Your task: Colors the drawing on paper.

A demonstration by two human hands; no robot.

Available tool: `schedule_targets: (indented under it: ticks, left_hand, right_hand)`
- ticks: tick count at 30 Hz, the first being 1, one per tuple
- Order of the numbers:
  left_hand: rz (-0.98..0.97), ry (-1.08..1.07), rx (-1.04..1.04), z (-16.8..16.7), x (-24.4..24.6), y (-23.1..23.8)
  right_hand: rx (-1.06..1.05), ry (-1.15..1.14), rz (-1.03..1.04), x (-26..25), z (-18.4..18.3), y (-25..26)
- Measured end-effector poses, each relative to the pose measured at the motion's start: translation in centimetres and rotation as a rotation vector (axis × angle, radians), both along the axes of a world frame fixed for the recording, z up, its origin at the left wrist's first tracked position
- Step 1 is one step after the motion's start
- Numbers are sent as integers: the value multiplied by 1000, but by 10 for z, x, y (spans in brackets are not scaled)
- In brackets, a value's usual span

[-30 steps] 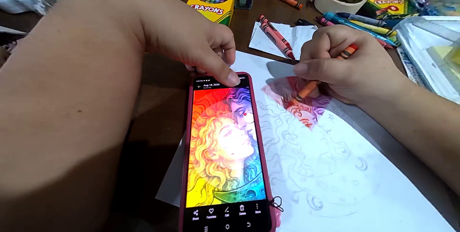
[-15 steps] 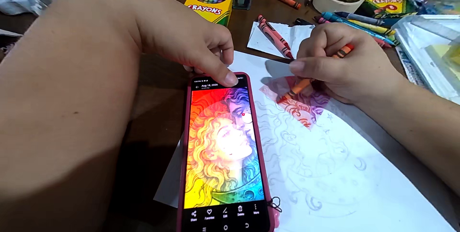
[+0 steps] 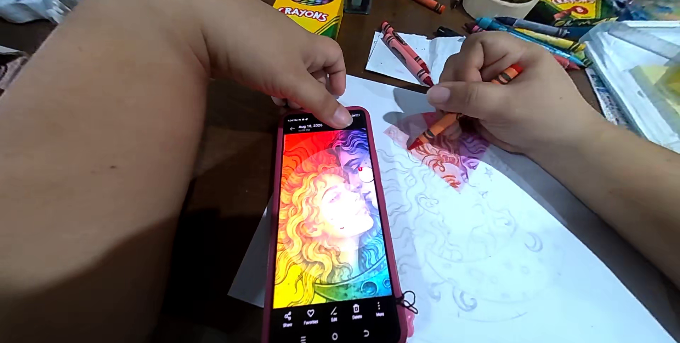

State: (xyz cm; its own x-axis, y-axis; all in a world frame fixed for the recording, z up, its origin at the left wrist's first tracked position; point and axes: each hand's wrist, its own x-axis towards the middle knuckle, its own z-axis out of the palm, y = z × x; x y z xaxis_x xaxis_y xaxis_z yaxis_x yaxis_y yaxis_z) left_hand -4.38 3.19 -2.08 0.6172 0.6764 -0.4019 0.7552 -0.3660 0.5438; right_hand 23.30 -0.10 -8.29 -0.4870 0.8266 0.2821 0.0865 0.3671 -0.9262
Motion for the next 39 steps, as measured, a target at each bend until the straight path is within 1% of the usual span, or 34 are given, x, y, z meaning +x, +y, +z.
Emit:
schedule_targets:
  ticks: [4,8,12,15,19,21,25,28,32,35,39]
  left_hand:
    - [28,3,-7,2,3,-3]
    - [29,-1,3,2,3,-3]
    - [-104,-7,-86,-1,-9,10]
    - [-28,-10,-16,-3,-8,6]
    - [-38,-22,8,-4,-8,5]
    - [-29,-8,0,-4,-7,6]
    - [-25,-6,5,-4,-8,6]
    - [-6,9,0,-4,-7,5]
    - [-23,-7,-3,-4,-7,6]
    - [-32,4,-1,-5,-9,7]
    - [-31,-6,-7,-5,-9,7]
  right_hand:
    - [-10,6,41,2,0,1]
    - [-5,7,3,1,-1,2]
    - [-14,6,21,2,0,1]
    - [-9,5,-7,1,0,1]
    - [-8,4,6,2,0,2]
    - [-8,-3,-28,1,0,1]
    - [-13,-4,7,2,1,2]
    - [6,-19,-39,0,1,2]
    - [-11,-11,-6,2,1,2]
    - [-11,-8,-39,0,1,2]
    - [-22,-15,-7,2,2,2]
